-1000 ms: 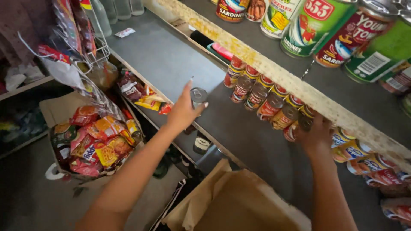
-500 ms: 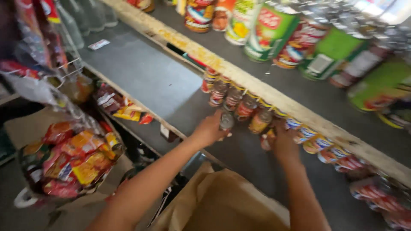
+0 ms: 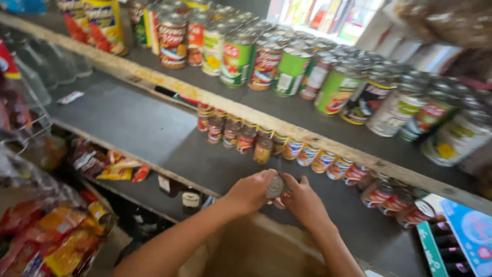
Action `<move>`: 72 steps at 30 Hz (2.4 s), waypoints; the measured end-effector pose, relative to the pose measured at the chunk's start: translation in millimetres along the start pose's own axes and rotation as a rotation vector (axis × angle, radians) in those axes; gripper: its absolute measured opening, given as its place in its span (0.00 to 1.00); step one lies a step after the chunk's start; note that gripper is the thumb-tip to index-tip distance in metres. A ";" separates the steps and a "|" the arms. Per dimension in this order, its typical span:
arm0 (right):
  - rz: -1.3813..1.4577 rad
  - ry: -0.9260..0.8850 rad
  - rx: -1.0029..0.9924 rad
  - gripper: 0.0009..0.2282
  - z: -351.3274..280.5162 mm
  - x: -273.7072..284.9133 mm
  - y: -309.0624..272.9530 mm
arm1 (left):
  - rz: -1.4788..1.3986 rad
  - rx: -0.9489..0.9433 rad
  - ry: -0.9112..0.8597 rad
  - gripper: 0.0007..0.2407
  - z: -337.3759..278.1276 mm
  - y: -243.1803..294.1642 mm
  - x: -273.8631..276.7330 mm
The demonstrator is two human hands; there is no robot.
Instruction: Organizing and straightening various canned goods on grocery store shelves.
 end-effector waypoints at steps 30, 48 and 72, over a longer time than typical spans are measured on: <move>-0.181 0.949 0.005 0.25 -95.3 296.4 25.0 | -0.172 -0.404 0.305 0.33 132.5 257.3 66.2; -0.448 0.976 -0.153 0.33 -119.8 266.9 27.7 | -0.129 -0.601 0.256 0.27 127.3 267.3 23.9; -0.345 1.168 0.368 0.17 -168.9 184.9 84.5 | 0.496 -1.312 0.389 0.11 -2.3 225.4 -6.9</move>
Point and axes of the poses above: each hand's wrist, its own z-axis towards the middle knuckle, its own x-axis out of the back of the hand, y = z × x, the point moved 7 cm from there along z, towards the middle knuckle, and after that the axes turned 4 degrees about -z, right-handed, at the moved point
